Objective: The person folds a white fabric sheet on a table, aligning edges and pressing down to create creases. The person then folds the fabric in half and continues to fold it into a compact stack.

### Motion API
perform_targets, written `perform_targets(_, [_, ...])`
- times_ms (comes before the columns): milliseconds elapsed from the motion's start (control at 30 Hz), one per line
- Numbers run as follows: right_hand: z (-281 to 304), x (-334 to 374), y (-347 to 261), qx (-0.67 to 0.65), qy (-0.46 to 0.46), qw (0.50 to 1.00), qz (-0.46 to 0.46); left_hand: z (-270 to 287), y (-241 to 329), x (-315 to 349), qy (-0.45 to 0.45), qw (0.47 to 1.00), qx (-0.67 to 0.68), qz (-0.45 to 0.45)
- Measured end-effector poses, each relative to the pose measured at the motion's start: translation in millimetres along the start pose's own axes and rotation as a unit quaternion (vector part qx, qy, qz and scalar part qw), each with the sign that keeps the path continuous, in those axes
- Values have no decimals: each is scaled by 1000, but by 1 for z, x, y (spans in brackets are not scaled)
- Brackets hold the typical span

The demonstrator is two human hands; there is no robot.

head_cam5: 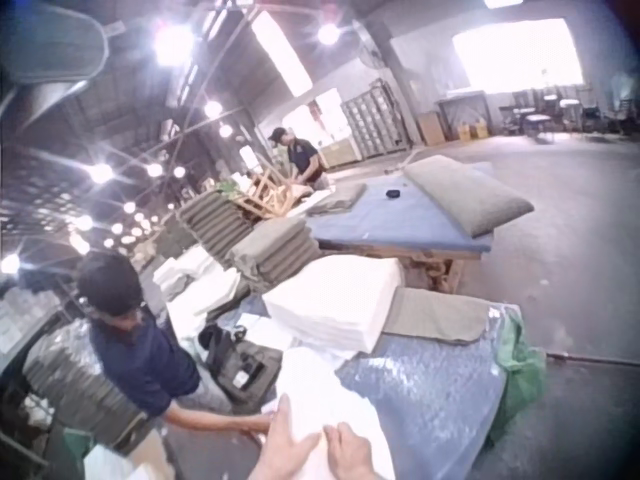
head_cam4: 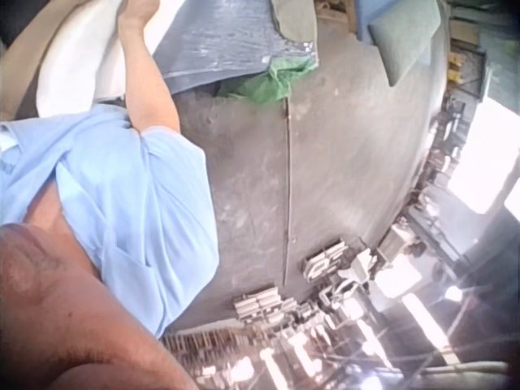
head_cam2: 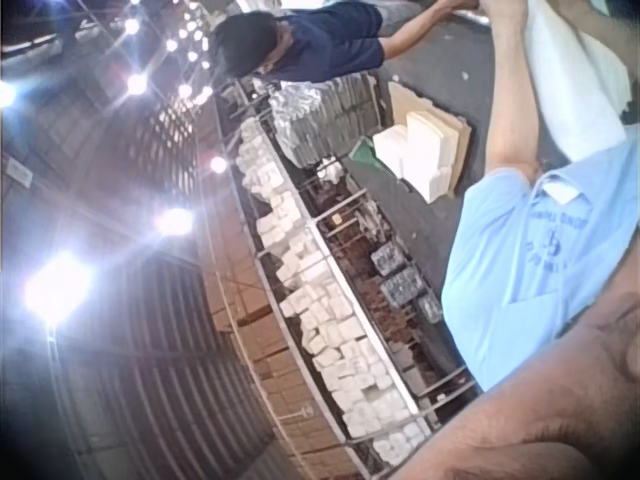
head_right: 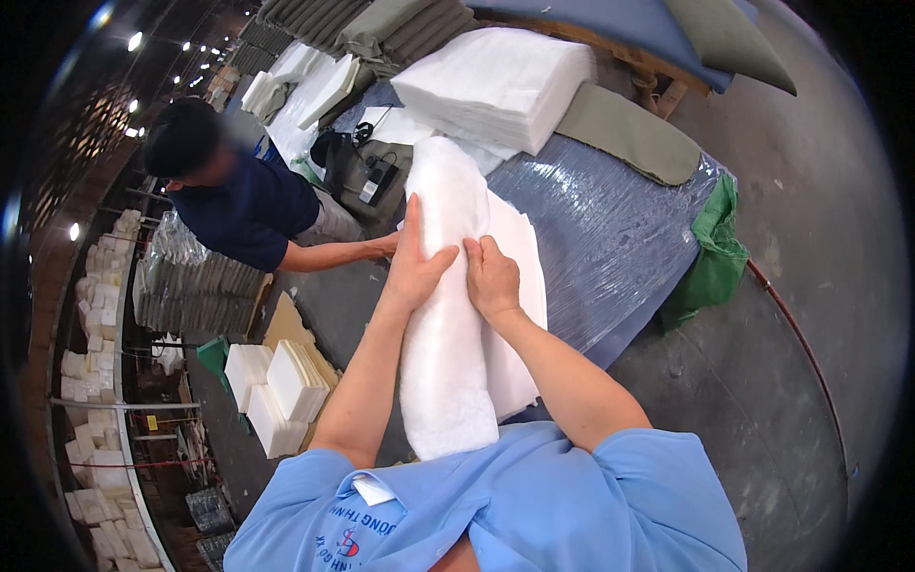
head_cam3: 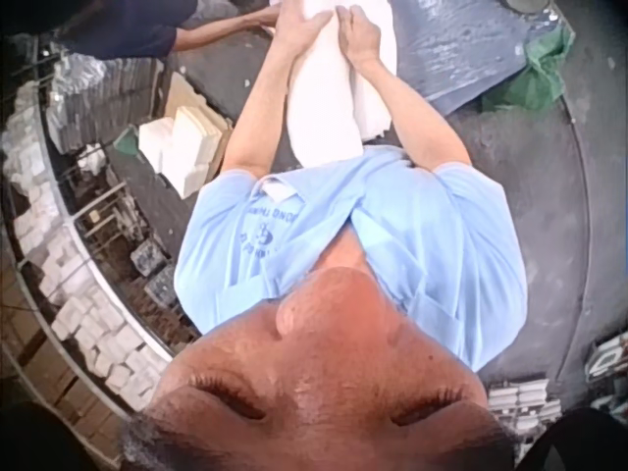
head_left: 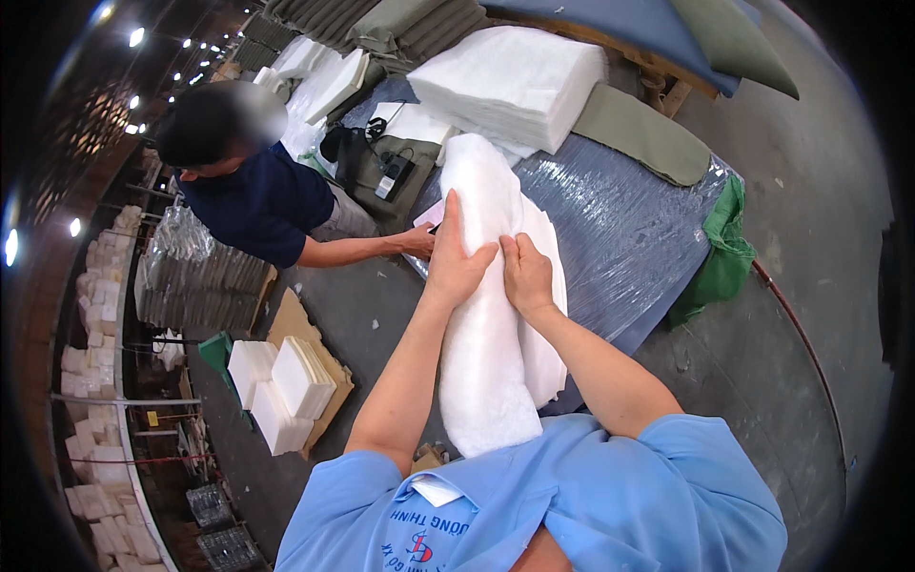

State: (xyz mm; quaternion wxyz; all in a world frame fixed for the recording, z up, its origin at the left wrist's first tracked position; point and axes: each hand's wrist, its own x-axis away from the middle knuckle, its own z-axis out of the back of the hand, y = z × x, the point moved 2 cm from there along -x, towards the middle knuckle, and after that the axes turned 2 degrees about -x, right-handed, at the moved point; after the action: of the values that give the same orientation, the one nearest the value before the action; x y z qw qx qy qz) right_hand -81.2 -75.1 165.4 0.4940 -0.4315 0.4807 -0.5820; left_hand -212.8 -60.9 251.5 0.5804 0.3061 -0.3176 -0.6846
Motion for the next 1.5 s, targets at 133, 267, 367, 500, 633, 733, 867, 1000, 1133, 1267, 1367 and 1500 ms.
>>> perform_targets(133, [2, -8, 16, -7, 24, 1000, 2, 8, 27, 36, -33, 945, 295, 137])
perform_targets(267, [-5, -6, 13, -8, 7, 1000, 0, 15, 26, 123, -48, 997, 36, 53])
perform_targets(367, [-8, 4, 13, -22, 1, 1000, -18, 15, 34, 145, -32, 994, -79, 63])
perform_targets(500, [9, 54, 8, -185, -125, 934, -278, 19, 34, 148, 3, 986, -142, 85])
perform_targets(633, [0, 118, -1, -134, -92, 969, -188, 11, 37, 148, 7, 989, -122, 88])
perform_targets(733, [-7, 120, 7, -87, -23, 993, -76, 6, 43, 148, 7, 988, -128, 85])
perform_targets(867, [-6, 124, 7, -29, 7, 999, -22, 9, 9, 158, 8, 997, 73, 33])
perform_targets(1000, [-3, 116, 14, 30, 45, 998, 31, 9, -8, 192, -42, 982, 184, 5])
perform_targets(1133, [-7, 116, 19, 33, 32, 999, 5, 10, -6, 200, -24, 994, 102, -29])
perform_targets(1267, [-1, 123, 22, -110, -4, 981, -163, 10, -7, 200, 33, 996, 51, -65])
perform_targets(1367, [-1, 160, 0, -70, -36, 983, -167, 12, -1, 205, 22, 999, 17, -29])
perform_targets(1500, [-6, 174, -19, -77, 51, 992, -85, 8, 13, 208, 43, 994, -87, -54])
